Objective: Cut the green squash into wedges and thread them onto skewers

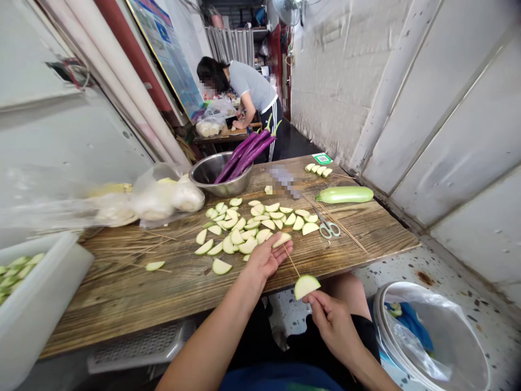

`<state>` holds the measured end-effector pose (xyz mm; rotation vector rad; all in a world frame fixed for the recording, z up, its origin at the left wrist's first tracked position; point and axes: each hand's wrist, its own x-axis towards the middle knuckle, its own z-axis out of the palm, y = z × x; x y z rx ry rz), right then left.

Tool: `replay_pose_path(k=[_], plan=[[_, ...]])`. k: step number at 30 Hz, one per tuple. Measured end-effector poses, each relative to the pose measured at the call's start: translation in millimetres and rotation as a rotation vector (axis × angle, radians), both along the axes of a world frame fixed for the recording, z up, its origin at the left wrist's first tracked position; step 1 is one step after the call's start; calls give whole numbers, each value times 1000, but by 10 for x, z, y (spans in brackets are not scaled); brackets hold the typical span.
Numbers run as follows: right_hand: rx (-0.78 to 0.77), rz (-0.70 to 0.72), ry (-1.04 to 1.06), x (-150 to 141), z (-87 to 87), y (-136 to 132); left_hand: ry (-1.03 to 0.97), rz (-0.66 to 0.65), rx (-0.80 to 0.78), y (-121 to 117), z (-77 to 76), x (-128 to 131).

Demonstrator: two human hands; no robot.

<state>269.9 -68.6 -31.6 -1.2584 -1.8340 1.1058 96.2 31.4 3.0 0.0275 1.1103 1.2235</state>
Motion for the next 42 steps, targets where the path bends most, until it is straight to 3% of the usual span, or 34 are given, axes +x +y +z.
replay_pose_path(k=[42], plan=[[-30, -7, -35, 12, 28, -20, 107, -48, 71, -56, -79, 17]])
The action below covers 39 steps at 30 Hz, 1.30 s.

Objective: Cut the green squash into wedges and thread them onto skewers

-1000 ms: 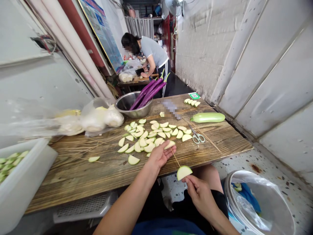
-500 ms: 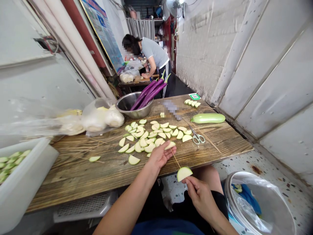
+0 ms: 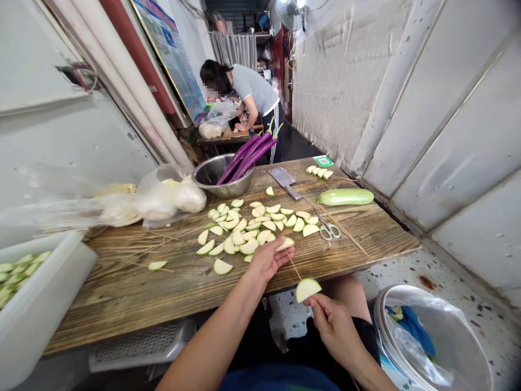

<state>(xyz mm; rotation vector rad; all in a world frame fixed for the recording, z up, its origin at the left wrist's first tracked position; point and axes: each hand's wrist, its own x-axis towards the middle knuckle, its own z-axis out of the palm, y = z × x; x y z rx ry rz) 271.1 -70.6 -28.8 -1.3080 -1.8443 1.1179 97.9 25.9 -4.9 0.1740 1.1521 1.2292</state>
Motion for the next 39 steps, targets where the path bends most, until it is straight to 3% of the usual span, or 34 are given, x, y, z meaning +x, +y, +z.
replay_pose_path(k=[14, 25, 32, 39], plan=[[-113, -17, 146, -41, -18, -13, 3, -73, 32, -40, 63, 37], [-100, -52, 171, -108, -30, 36, -5, -112, 70, -50, 42, 75], [-88, -48, 177, -168, -50, 50, -36, 38, 64, -46, 9, 102], [-67, -78, 166, -246, -156, 40, -20, 92, 44, -24, -48, 91]])
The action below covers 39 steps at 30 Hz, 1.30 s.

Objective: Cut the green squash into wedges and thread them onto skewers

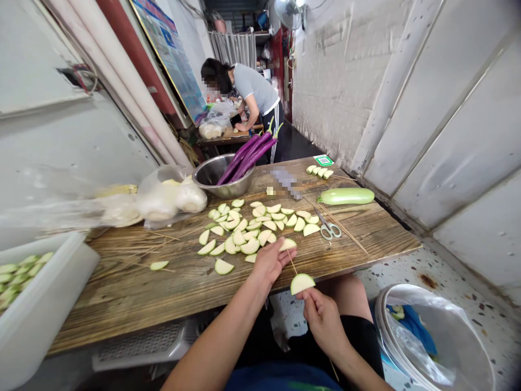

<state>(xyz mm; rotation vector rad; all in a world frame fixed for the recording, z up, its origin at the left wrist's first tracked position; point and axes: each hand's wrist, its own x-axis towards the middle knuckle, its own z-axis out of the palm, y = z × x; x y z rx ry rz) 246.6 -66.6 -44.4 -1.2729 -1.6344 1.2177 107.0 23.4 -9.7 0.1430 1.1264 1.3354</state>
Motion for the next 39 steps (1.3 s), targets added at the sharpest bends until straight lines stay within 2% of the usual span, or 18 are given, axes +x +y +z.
replay_pose_path(k=[13, 39], plan=[[1, -50, 8, -81, -102, -26, 15, 30, 42, -41, -177, 17], [73, -69, -66, -131, -101, 74, 72, 20, 53, -60, -158, 57]])
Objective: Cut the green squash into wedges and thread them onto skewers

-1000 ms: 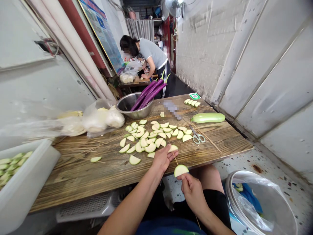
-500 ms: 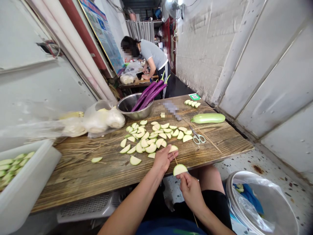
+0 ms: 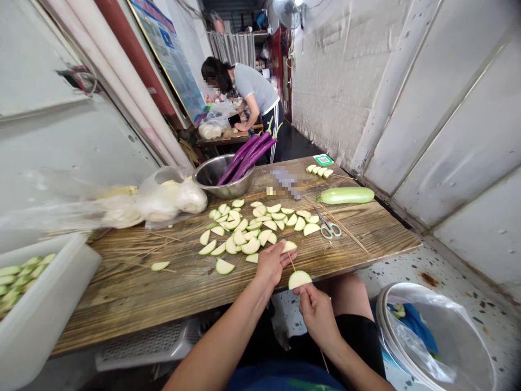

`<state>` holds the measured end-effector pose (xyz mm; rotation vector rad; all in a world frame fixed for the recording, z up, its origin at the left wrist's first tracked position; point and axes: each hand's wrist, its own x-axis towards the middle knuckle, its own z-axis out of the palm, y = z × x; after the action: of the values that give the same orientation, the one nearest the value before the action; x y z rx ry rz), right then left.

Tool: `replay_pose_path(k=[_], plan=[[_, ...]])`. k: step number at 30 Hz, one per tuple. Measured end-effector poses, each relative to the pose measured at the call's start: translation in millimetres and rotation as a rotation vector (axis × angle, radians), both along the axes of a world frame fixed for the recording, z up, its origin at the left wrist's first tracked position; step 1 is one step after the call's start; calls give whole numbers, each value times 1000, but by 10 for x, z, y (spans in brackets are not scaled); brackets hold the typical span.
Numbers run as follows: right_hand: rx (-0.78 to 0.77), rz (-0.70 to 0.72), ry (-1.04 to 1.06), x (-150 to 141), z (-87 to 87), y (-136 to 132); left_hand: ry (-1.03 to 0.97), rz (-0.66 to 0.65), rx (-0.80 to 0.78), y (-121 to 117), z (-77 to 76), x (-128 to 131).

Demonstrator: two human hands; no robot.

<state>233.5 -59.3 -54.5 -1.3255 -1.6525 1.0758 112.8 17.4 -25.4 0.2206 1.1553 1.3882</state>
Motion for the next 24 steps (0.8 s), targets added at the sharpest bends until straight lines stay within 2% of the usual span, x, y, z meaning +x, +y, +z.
replay_pose_path(k=[11, 20, 24], plan=[[118, -9, -119, -45, 43, 191, 44, -1, -14, -19, 24, 48], [154, 19, -139, -135, 124, 409, 37, -55, 36, -28, 17, 56], [191, 4, -104, -39, 90, 403, 38, -127, 75, -69, 72, -57]])
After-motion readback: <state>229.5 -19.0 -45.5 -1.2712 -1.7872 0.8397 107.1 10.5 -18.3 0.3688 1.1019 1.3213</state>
